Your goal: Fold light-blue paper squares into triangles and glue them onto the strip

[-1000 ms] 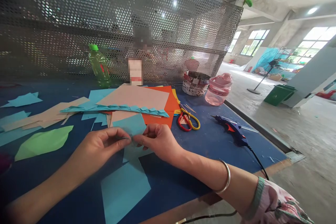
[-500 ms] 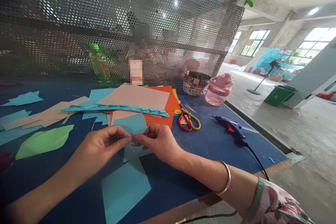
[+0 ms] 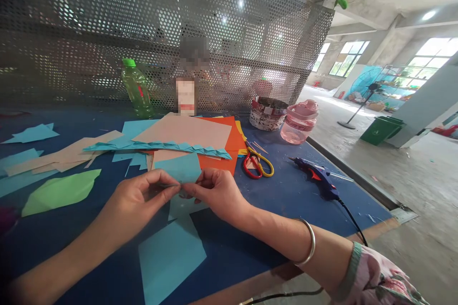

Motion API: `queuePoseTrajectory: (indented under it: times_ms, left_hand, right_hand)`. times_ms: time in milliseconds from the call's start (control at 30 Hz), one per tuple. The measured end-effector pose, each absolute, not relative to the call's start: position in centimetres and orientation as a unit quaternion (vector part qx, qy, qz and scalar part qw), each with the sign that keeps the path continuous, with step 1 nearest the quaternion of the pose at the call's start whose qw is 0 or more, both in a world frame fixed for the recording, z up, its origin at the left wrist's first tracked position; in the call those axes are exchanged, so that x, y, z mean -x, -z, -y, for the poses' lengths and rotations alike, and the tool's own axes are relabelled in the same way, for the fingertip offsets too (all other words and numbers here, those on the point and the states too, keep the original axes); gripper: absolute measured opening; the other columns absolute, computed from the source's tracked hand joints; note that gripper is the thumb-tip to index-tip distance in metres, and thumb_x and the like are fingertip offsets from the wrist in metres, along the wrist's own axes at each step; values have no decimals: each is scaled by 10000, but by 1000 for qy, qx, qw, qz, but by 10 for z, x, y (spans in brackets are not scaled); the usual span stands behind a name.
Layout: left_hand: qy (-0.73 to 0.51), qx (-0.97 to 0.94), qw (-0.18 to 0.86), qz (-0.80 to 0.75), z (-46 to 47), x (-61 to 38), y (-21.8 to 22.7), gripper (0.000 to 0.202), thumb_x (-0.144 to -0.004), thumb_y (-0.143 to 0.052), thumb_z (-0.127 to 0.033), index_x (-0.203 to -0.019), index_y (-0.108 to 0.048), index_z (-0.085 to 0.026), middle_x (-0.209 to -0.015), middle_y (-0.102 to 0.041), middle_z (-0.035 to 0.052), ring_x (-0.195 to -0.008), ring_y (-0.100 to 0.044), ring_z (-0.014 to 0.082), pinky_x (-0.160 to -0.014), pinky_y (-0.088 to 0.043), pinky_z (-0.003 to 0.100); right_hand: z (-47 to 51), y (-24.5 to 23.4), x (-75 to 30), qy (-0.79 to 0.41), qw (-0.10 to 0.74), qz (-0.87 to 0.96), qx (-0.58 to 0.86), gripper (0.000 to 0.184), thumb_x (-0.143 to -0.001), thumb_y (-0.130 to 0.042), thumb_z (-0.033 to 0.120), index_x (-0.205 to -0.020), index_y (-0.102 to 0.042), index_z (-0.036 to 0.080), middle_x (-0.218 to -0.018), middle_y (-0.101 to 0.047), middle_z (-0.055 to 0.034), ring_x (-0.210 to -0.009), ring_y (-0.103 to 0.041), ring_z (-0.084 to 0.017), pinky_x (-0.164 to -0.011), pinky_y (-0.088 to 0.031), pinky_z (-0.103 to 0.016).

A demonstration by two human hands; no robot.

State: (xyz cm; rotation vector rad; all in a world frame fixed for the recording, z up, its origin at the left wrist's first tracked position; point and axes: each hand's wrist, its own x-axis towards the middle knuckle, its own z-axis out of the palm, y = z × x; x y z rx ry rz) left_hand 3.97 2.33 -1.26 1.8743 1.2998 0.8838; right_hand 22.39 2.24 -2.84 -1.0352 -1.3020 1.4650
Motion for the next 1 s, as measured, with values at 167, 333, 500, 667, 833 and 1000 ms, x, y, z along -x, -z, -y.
queuePoseTrajectory:
  times_ms: [167, 333, 500, 667, 833, 1000]
  left_hand:
    - [-341, -726, 304, -514, -23, -38, 15, 185, -830, -615, -407, -747, -651, -246, -693, -685, -32, -633, -593, 159, -619, -423, 274]
    - [-341, -724, 303, -517, -22, -39, 14, 198, -815, -608, -419, -742, -647, -240, -699, -682, -24, -642, -588, 166, -626, -425, 281]
    - [-344, -712, 330, -515, -24, -41, 14, 186, -779, -628, -412, -732, -647, -233, -698, -672, -20, -669, -597, 170, -640, -439, 274]
    - [-351, -659, 388, -540, -28, -38, 14, 263, -683, -722, -420, -819, -601, -231, -616, -605, -55, -535, -506, 137, -515, -377, 252]
    - [-339, -647, 415, -543, -30, -34, 11, 395, -660, -764, -387, -981, -593, -232, -622, -675, -44, -537, -558, 159, -518, -372, 261]
    - [-335, -649, 422, -537, -33, -33, 6, 441, -664, -756, -362, -1059, -605, -239, -626, -711, -34, -581, -632, 196, -546, -411, 276]
  right_hand:
    - [-22, 30, -222, -614, 447, 513, 401, 423, -533, -931, 390, -753, -663, 147, -661, -638, 43, -583, -543, -67, -588, -423, -203]
    - [-22, 32, -224, -621, 438, 518, 393, 428, -546, -931, 360, -811, -672, 145, -702, -652, 34, -597, -538, -71, -601, -414, -208]
    - [-22, 36, -225, -606, 431, 544, 389, 408, -601, -905, 358, -855, -667, 146, -727, -643, 25, -617, -525, -81, -606, -396, -219]
    - [-22, 35, -223, -597, 426, 562, 381, 370, -634, -881, 361, -839, -647, 161, -730, -634, 29, -620, -519, -89, -611, -391, -229]
    - [-19, 33, -222, -582, 419, 579, 388, 319, -678, -841, 369, -846, -638, 189, -735, -635, 33, -619, -528, -102, -612, -399, -242]
    - [-19, 35, -223, -583, 419, 582, 382, 245, -718, -797, 328, -841, -632, 194, -753, -652, 22, -631, -557, -113, -628, -424, -252]
